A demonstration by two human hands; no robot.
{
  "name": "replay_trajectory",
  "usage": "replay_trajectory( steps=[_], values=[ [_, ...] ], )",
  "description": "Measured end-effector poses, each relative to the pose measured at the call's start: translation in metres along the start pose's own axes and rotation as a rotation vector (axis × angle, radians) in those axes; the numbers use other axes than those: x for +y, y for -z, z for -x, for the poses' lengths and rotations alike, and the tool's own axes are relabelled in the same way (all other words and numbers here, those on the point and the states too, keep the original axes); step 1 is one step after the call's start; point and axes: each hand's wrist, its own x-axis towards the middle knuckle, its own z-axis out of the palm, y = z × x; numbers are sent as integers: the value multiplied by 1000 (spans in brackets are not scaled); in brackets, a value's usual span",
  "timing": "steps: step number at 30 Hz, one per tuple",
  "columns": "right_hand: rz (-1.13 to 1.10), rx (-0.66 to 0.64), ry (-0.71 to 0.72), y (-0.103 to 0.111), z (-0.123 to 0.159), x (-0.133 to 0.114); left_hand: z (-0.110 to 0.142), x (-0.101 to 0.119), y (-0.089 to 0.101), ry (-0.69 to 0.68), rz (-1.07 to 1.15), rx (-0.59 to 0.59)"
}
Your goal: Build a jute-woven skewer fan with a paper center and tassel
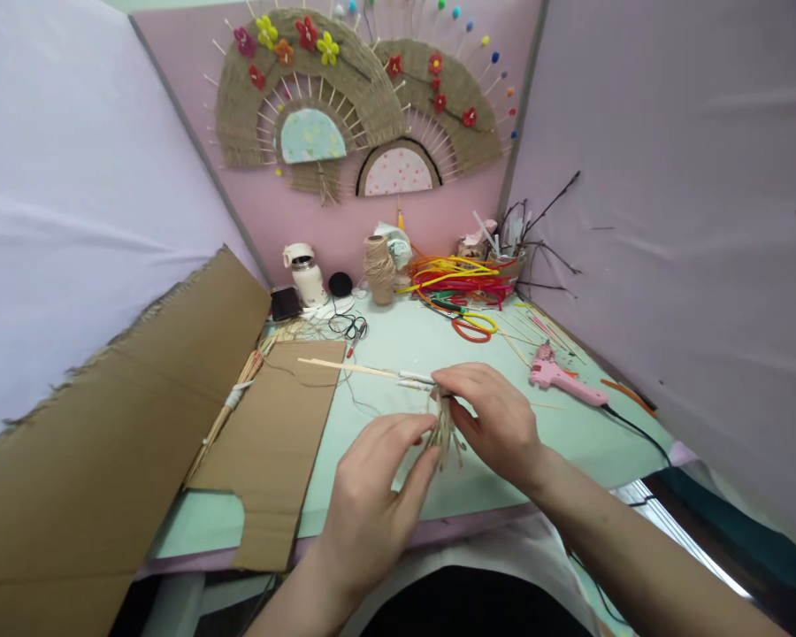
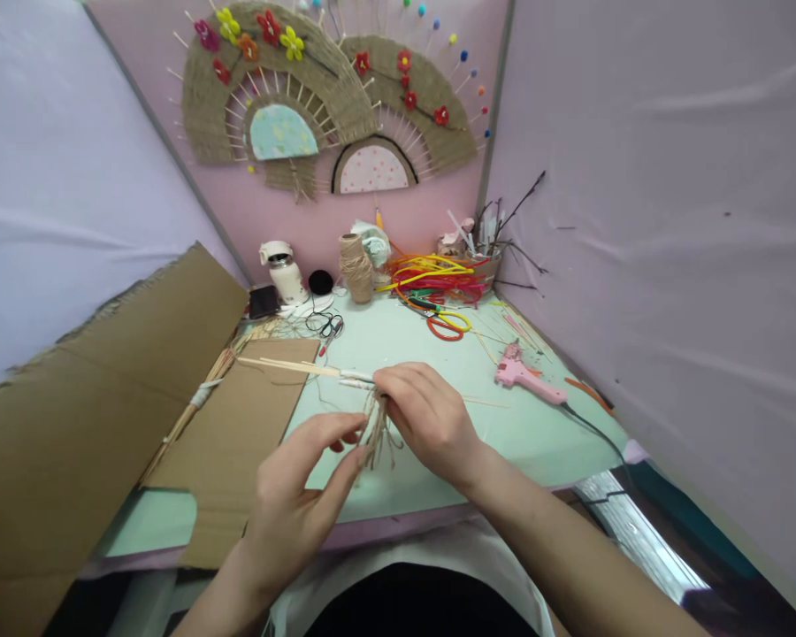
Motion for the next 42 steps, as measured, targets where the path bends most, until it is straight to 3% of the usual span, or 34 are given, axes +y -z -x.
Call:
replay_trajectory(
  steps=[2, 4, 7, 10, 13, 17, 22, 26, 29, 32, 37, 42],
  values=[
    [-10, 42, 4, -4, 4, 8, 11, -7, -1, 80, 68, 6],
    [-23, 73, 6, -5, 6, 14, 20, -20, 0, 196, 104, 106],
    [-50, 104, 3, -7, 7, 18, 21, -48, -2, 526, 234, 279],
    [-81, 108, 15, -10, 6, 15, 10, -73, -15, 792, 550, 239],
    [-111, 99, 49, -14, 5, 12, -5, -88, -33, 890, 933, 264],
    [-158, 105, 54, -22, 2, 12, -20, -88, -52, 890, 1269, 186],
    [-192, 177, -3, -37, -5, 13, -33, -77, -61, 809, 1252, 90],
    [-191, 158, -52, -42, -9, 11, -41, -80, -61, 707, 1176, 198],
    [-136, 39, -99, -36, -9, 13, -45, -90, -57, 690, 1115, 236],
    [-38, -83, -120, -23, -9, 17, -48, -99, -51, 601, 1243, 302],
    [-13, 10, -160, -3, -15, 4, -51, -100, -45, 484, 1262, 351],
    [43, -33, -60, -14, -18, -19, -50, -97, -45, 463, 1171, 302]
  ],
)
